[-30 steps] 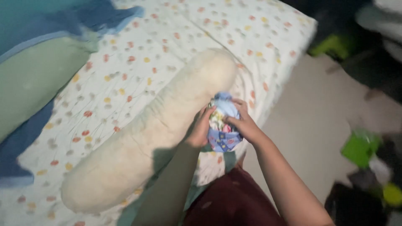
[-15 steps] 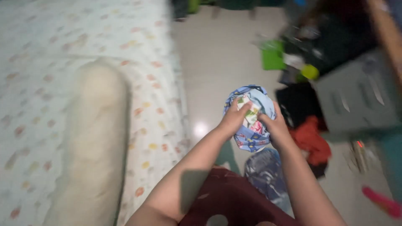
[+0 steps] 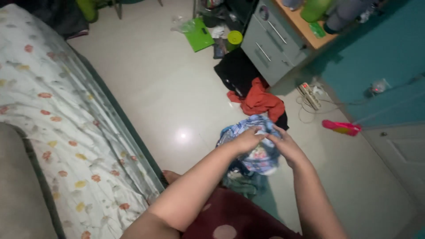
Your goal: The person removes pillowcases from three cylindrical pillows on a bed. They pull the cases off each pillow by hand, one after another, and place the bare pillows on a nearby chair.
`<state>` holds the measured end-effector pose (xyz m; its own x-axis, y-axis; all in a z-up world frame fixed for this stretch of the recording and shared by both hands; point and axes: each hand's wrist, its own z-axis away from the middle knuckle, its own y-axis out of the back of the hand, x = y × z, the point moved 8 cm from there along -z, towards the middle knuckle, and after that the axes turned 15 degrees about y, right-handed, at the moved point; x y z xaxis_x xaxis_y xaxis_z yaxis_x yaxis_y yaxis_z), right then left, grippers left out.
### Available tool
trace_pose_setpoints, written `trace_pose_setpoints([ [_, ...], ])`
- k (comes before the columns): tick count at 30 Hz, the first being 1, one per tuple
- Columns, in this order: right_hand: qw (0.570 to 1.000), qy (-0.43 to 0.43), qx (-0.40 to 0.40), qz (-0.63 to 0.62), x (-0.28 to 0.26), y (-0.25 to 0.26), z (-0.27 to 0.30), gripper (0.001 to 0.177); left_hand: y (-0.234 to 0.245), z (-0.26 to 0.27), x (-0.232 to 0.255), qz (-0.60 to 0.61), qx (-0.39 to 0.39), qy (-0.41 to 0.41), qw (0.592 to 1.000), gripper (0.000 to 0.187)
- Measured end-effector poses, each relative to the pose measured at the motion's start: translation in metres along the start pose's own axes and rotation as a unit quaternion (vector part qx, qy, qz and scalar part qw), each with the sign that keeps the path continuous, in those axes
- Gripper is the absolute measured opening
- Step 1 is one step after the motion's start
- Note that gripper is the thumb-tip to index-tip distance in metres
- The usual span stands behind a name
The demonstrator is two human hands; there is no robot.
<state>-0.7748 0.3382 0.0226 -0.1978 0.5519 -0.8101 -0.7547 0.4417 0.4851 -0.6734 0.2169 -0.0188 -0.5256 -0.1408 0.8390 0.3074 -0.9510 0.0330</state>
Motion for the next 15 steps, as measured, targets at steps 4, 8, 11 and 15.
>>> trace_pose_setpoints([
  [4,0.998,-0.011,-0.045,-0.043,-0.055,-0.023,0.004,0.062,0.008,-0.009,0.003,0.108,-0.022,-0.020,0.994,0.052],
  [8,0.990,0.039,-0.120,-0.067,-0.104,-0.074,-0.008,0.053,0.075,0.023,-0.006,0.185,0.033,-0.035,0.982,0.044],
  [11,0.977,0.101,-0.175,-0.075,-0.127,-0.136,-0.028,0.047,0.142,0.059,-0.048,0.231,0.120,-0.024,0.965,0.044],
  [15,0.928,0.246,-0.277,-0.043,-0.190,-0.245,-0.035,0.043,0.239,0.136,-0.113,0.277,0.295,0.034,0.914,0.044],
])
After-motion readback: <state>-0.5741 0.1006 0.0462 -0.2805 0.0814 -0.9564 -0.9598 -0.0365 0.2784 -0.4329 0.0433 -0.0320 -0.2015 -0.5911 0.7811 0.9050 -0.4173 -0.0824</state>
